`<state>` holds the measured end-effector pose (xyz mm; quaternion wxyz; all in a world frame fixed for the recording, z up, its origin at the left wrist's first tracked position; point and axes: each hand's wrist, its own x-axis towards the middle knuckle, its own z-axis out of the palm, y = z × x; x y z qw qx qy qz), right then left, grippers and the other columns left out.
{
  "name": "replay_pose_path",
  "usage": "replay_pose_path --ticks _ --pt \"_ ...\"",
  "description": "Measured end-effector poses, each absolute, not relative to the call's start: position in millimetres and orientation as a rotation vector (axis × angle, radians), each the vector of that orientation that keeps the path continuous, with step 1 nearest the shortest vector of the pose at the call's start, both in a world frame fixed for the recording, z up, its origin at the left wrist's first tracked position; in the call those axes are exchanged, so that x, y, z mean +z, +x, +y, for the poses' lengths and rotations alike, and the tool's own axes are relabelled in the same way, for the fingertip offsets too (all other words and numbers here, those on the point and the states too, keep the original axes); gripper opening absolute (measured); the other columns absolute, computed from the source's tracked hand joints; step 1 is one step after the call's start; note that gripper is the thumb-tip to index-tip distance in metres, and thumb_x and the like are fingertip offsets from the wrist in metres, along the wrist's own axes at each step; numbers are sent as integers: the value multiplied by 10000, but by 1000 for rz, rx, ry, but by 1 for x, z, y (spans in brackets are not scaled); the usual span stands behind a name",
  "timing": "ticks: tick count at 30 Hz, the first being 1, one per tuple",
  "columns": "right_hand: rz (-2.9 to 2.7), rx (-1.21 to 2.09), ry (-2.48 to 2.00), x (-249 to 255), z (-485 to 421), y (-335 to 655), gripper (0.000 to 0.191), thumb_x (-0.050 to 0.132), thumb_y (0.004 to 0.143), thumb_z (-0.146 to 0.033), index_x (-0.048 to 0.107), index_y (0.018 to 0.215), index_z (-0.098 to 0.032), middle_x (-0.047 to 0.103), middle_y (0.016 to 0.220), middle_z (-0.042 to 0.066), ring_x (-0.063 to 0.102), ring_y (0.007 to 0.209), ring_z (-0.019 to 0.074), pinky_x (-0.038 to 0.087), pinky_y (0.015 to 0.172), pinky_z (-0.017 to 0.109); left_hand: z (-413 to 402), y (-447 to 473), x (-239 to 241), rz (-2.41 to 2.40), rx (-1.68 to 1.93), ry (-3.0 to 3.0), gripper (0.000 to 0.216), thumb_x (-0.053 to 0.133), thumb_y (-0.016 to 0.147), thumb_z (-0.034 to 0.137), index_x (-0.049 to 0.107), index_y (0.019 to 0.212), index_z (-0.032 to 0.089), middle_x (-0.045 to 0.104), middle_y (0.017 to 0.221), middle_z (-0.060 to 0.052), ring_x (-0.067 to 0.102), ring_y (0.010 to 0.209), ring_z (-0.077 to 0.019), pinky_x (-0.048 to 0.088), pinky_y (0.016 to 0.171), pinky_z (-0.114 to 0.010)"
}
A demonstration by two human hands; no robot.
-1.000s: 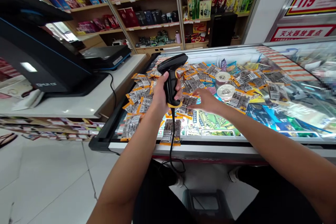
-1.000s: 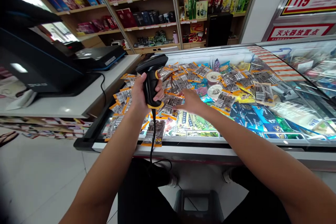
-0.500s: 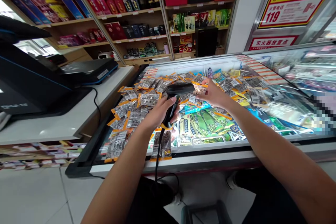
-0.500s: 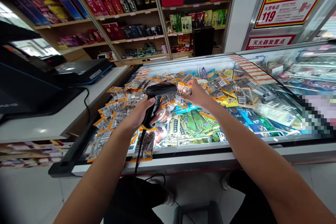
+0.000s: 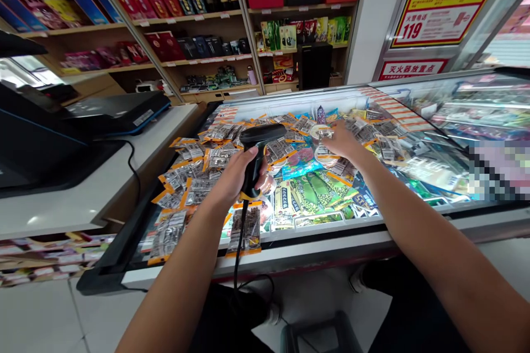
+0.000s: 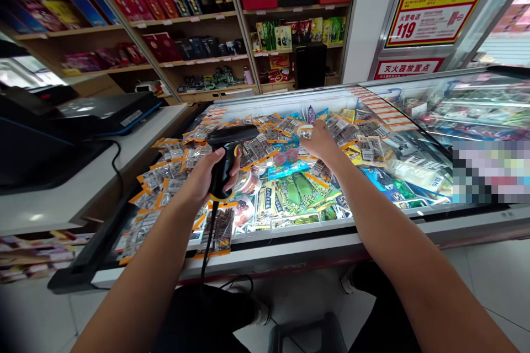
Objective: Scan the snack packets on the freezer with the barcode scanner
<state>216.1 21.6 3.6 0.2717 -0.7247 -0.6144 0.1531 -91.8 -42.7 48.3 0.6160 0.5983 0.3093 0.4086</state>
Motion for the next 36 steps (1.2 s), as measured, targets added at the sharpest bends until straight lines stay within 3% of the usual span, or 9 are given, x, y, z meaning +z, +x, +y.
replay_pose_path --ticks 5,11,16,20,23,26,28,32,36 --pt "-1519 -72 -2194 -12 34 252 505 559 877 -360 583 1289 -67 512 1338 311 440 1298 475 350 1023 590 -42 -92 49 719 937 1400 352 562 937 512 560 1006 167 558 635 17 493 390 -96 342 410 -223" --pt "-1459 -299 -2154 -7 29 266 548 601 871 -385 577 1348 -117 383 1494 275 311 1378 491 284 1046 659 -44 -92 51 733 948 1357 355 587 922 513 560 1010 170 577 640 13 492 393 -96 359 412 -226" --pt "-2064 -48 -1665 -6 25 206 494 485 981 -450 552 1441 -283 475 1531 114 350 1430 387 310 1116 606 -44 -91 51 722 965 1338 357 603 903 518 553 972 172 574 636 18 484 385 -91 354 404 -225" --pt "-2357 186 -1494 -14 20 159 687 419 988 -630 363 1588 -300 355 1651 71 301 1488 411 277 1160 604 -44 -91 51 724 969 1350 351 614 895 518 547 923 175 563 630 22 475 383 -87 359 409 -229" --pt "-2313 149 -1524 -11 16 151 700 388 990 -654 407 1559 -248 469 1571 123 359 1436 450 310 1117 629 -43 -93 51 726 983 1351 355 605 903 522 546 917 172 557 634 20 472 383 -83 344 408 -226" --pt "-2218 116 -1525 -5 14 159 595 362 1021 -594 489 1477 -233 691 1240 157 529 1269 412 394 1033 593 -43 -94 50 737 979 1343 364 601 907 532 534 900 174 563 653 14 485 394 -85 326 405 -224" --pt "-2145 105 -1565 -4 13 165 549 377 1029 -556 510 1435 -211 711 1107 162 588 1178 383 437 989 554 -43 -93 50 736 968 1343 362 603 904 534 536 920 178 560 649 20 483 392 -88 328 405 -226" --pt "-1996 4 -1792 -12 15 169 613 545 943 -592 563 1338 -123 602 1293 258 534 1246 437 455 967 554 -43 -92 50 742 964 1361 358 600 909 527 545 942 175 554 633 25 474 387 -88 322 407 -226" --pt "-1955 355 -1878 -13 18 169 648 663 862 -599 592 1292 -119 639 1203 244 629 1083 397 513 832 483 -43 -91 51 748 944 1368 356 595 913 527 532 933 177 550 639 27 475 391 -89 337 410 -231"
